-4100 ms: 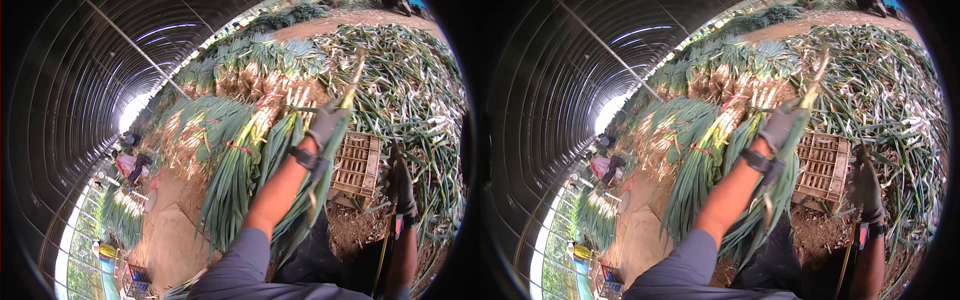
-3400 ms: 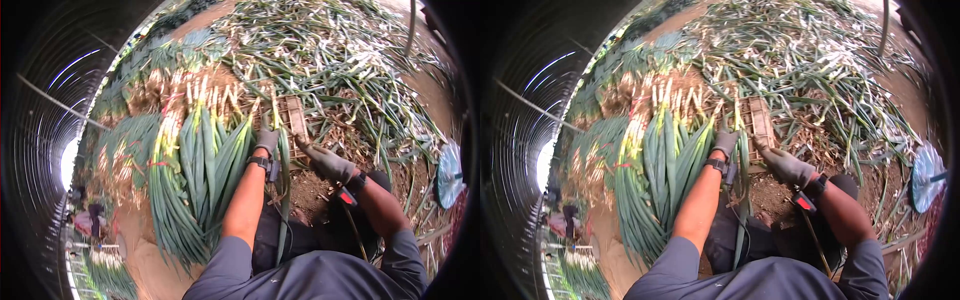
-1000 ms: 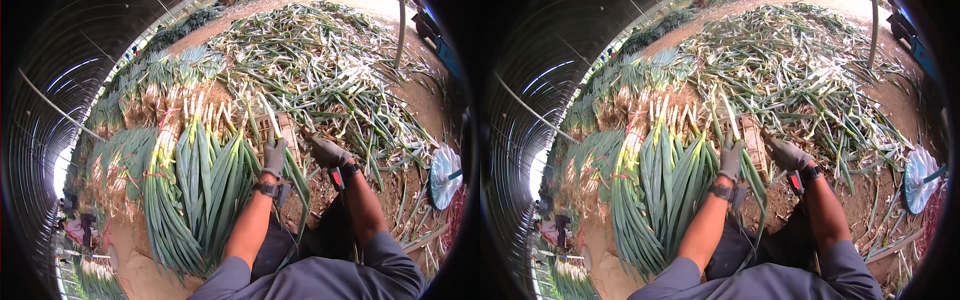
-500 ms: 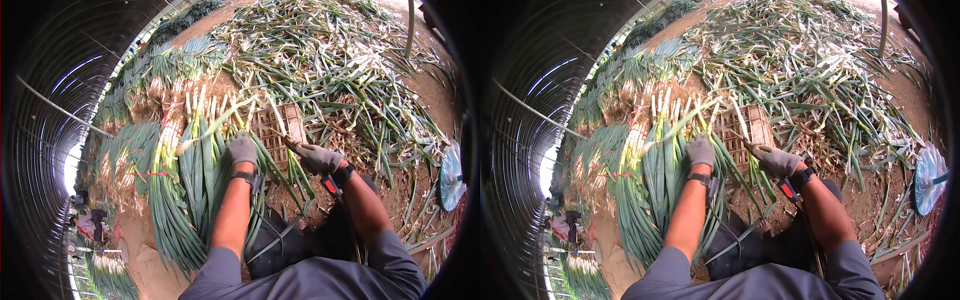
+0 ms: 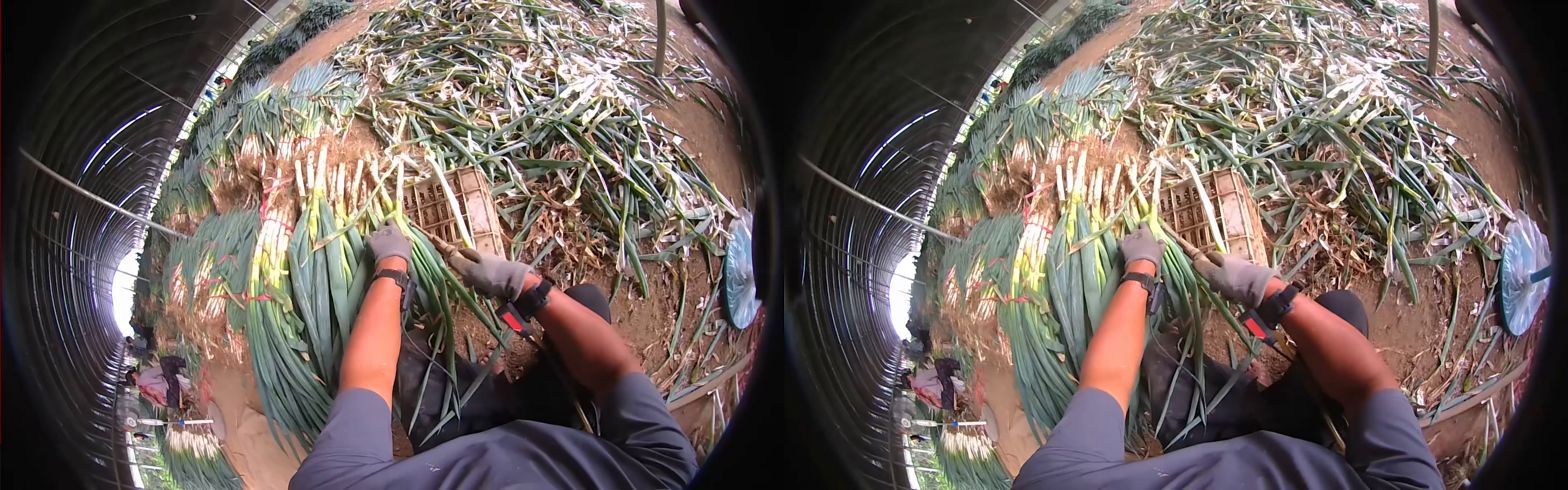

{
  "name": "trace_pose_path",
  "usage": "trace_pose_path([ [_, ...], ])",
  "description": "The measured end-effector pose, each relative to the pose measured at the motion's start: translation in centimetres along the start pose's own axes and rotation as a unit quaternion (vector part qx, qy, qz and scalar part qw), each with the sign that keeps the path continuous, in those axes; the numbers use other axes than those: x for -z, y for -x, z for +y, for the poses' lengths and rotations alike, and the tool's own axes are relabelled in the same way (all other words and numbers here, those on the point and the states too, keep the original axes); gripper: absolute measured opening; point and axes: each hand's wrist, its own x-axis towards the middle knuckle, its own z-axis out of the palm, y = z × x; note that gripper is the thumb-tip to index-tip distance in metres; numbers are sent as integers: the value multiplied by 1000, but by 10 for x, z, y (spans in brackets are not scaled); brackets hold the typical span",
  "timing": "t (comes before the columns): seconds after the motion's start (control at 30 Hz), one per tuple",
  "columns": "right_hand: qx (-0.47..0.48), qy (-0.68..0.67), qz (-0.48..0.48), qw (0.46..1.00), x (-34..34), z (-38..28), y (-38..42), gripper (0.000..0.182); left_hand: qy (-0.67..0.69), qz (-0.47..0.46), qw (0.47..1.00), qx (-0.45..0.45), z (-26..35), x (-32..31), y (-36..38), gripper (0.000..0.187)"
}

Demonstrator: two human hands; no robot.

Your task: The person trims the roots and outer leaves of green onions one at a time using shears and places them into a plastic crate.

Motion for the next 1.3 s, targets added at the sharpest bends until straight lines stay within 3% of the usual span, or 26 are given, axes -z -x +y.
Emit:
trace_pose_path([
  [0.2, 54, 65, 86, 993, -22, 9, -21, 61, 183, -83, 980, -7, -3, 40, -22, 76],
  [0.27, 53, 81, 100, 990, -24, 9, -22, 59, 257, -55, 964, -46, -4, 41, -25, 72],
  [0.33, 37, 91, 105, 990, -25, 8, -22, 58, 285, -80, 952, -85, 0, 58, -14, 67],
  [0.43, 38, 131, 112, 984, -26, 14, -24, 59, 301, -58, 946, -103, -1, 32, -15, 65],
  [0.53, 13, 150, 123, 981, -25, 16, -29, 60, 345, -75, 933, -71, -3, 22, -2, 73],
  [0.6, 3, 151, 129, 980, -24, 13, -28, 60, 348, -83, 929, -92, -2, 19, 10, 63],
  [0.67, 12, 145, 137, 980, -20, 6, -24, 59, 398, -133, 899, -122, -7, 21, 20, 66],
  [0.87, -25, 155, 145, 977, -20, 18, -47, 60, 454, -104, 877, -116, -13, 10, 59, 64],
  [1.03, -37, 166, 160, 972, -21, -1, -45, 58, 461, -70, 880, -97, -12, 28, 102, 44],
  [1.07, -26, 174, 163, 971, -24, 5, -53, 58, 462, -58, 880, -96, -11, 27, 110, 48],
  [1.13, -3, 189, 168, 968, -29, 19, -70, 58, 451, -104, 884, -66, -12, 32, 119, 74],
  [1.17, -18, 196, 162, 967, -32, 22, -73, 60, 449, -84, 887, -72, -16, 6, 113, 76],
  [1.3, -60, 199, 172, 963, -37, 6, -73, 64, 431, -85, 897, -52, -17, 2, 131, 78],
])
